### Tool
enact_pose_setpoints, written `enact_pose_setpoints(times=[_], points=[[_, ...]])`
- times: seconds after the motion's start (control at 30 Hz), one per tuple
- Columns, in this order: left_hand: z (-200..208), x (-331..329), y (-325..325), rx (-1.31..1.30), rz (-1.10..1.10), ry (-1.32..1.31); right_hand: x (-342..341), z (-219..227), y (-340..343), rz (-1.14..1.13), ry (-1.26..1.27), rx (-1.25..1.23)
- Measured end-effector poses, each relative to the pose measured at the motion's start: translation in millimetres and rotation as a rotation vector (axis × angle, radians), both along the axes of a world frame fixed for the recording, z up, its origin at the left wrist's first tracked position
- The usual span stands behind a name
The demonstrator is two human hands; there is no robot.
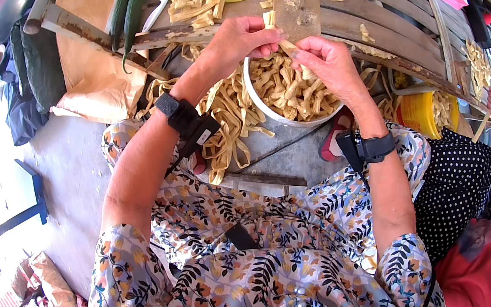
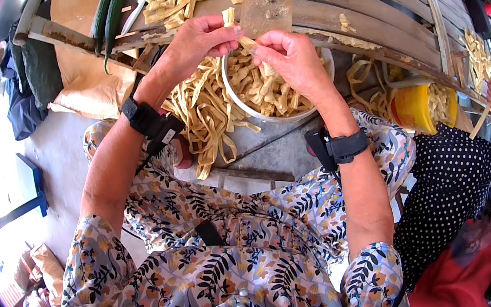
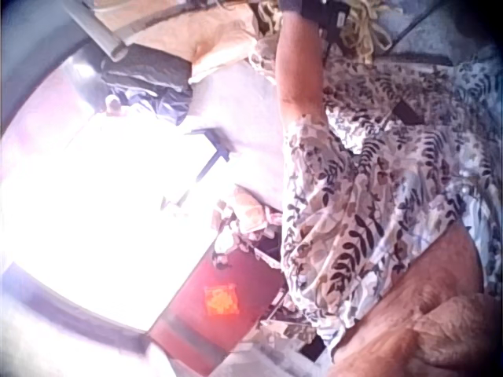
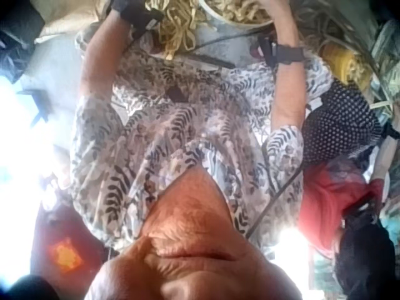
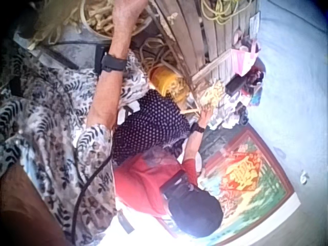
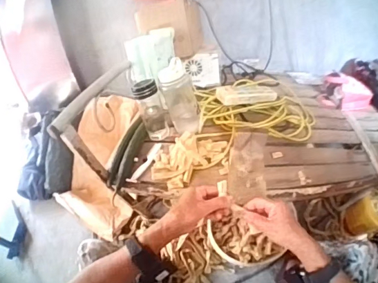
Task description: The person is peeling and folding strips of light brown plant material by hand. They pick up long strips, peel away layers, and place the finished pieces into a white bucket.
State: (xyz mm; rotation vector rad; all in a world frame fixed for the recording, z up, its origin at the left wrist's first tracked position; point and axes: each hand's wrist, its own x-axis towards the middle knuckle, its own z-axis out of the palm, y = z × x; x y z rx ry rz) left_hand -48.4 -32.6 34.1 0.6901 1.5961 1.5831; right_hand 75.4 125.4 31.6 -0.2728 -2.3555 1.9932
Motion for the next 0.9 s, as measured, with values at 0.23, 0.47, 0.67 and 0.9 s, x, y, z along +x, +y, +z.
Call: enact_pose_setpoints(times=[0.23,0.47,0.67,0.9], points=[[1,-16,15,0.127,0.025,-0.191,-8,25,27,-0.031,0.010,-0.015],[16,-39,46,0.164,0.118,-0.176,-42,39,60,-0.198,0.095,0.063],[9,-57,67,0.187,0.191,-0.091,-72,31,78,-0.233,0.172,0.091],[0,-62,73,0.173,0.229,-0.104,-82,16,85,-0.256,0.178,0.119]])
